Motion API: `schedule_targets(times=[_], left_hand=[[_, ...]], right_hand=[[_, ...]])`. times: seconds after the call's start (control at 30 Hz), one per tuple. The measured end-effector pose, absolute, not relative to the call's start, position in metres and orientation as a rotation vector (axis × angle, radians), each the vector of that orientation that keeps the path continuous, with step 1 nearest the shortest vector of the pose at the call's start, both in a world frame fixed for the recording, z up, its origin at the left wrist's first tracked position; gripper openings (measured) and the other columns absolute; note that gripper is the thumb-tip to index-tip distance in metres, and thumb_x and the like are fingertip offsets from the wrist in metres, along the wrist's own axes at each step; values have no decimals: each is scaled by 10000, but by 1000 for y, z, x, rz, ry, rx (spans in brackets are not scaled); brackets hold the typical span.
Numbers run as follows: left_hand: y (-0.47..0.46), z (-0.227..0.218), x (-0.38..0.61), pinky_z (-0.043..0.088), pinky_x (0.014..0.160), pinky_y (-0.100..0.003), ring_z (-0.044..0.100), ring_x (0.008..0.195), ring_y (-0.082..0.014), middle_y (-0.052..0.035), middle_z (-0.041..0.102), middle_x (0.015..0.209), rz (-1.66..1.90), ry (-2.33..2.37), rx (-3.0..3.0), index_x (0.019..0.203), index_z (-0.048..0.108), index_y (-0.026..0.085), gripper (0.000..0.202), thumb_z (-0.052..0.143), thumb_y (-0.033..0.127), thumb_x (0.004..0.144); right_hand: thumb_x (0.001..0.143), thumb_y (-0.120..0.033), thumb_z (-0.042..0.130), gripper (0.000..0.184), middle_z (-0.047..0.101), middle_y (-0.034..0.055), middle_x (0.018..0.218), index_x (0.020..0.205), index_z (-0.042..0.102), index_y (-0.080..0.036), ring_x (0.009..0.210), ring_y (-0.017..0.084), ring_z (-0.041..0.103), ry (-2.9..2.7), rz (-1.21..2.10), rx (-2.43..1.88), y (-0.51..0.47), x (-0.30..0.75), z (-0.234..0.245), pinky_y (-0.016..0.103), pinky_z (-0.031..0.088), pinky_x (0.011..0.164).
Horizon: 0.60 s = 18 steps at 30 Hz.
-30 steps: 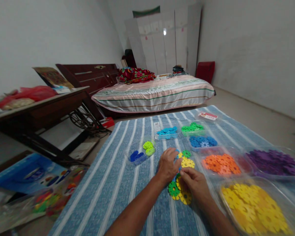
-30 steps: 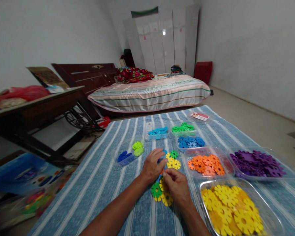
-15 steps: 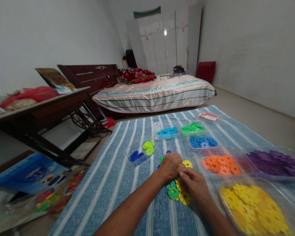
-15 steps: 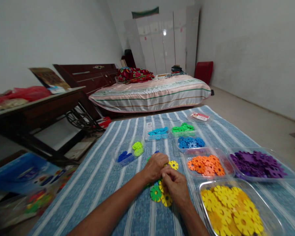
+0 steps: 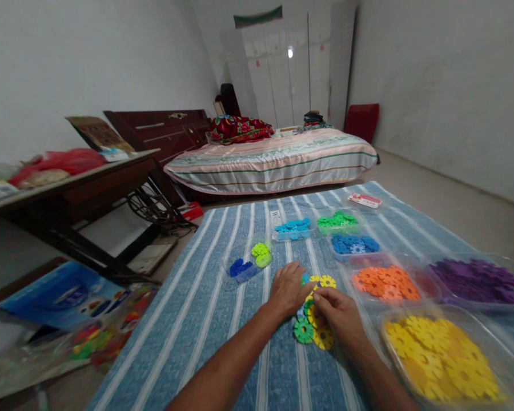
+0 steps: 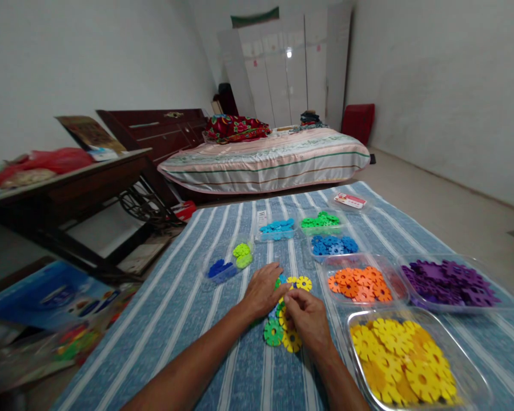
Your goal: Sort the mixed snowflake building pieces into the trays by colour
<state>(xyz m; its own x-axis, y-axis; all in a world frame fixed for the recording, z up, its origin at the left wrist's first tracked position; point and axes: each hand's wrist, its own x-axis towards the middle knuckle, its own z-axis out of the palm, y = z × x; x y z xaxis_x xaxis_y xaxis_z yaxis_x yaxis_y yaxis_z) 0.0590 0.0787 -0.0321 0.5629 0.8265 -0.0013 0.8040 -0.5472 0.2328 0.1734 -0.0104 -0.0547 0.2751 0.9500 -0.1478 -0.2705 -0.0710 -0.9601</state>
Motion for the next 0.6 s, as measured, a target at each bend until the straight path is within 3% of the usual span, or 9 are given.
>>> schedule_targets(times=[0.37, 0.6], left_hand=[[28, -38, 42, 438, 1009, -398, 555, 1127, -223, -95, 628, 1196, 464, 1204, 2626, 1120, 592, 161, 279, 515, 233, 862], [22, -39, 28, 426, 1012, -453, 549, 1161, -253, -123, 611, 1233, 459, 1252, 2596, 1150, 563, 160, 378, 560, 400, 858]], right_hand=[[681, -528, 709, 390, 505, -38, 478, 731, 660, -145, 411, 79, 437, -782, 1187, -1200, -12, 175, -66, 191, 325, 399], [694, -550, 702, 416, 500, -41, 475, 779, 661, -144, 420, 87, 444, -789, 1190, -1240, -16, 177, -76, 198, 328, 409]])
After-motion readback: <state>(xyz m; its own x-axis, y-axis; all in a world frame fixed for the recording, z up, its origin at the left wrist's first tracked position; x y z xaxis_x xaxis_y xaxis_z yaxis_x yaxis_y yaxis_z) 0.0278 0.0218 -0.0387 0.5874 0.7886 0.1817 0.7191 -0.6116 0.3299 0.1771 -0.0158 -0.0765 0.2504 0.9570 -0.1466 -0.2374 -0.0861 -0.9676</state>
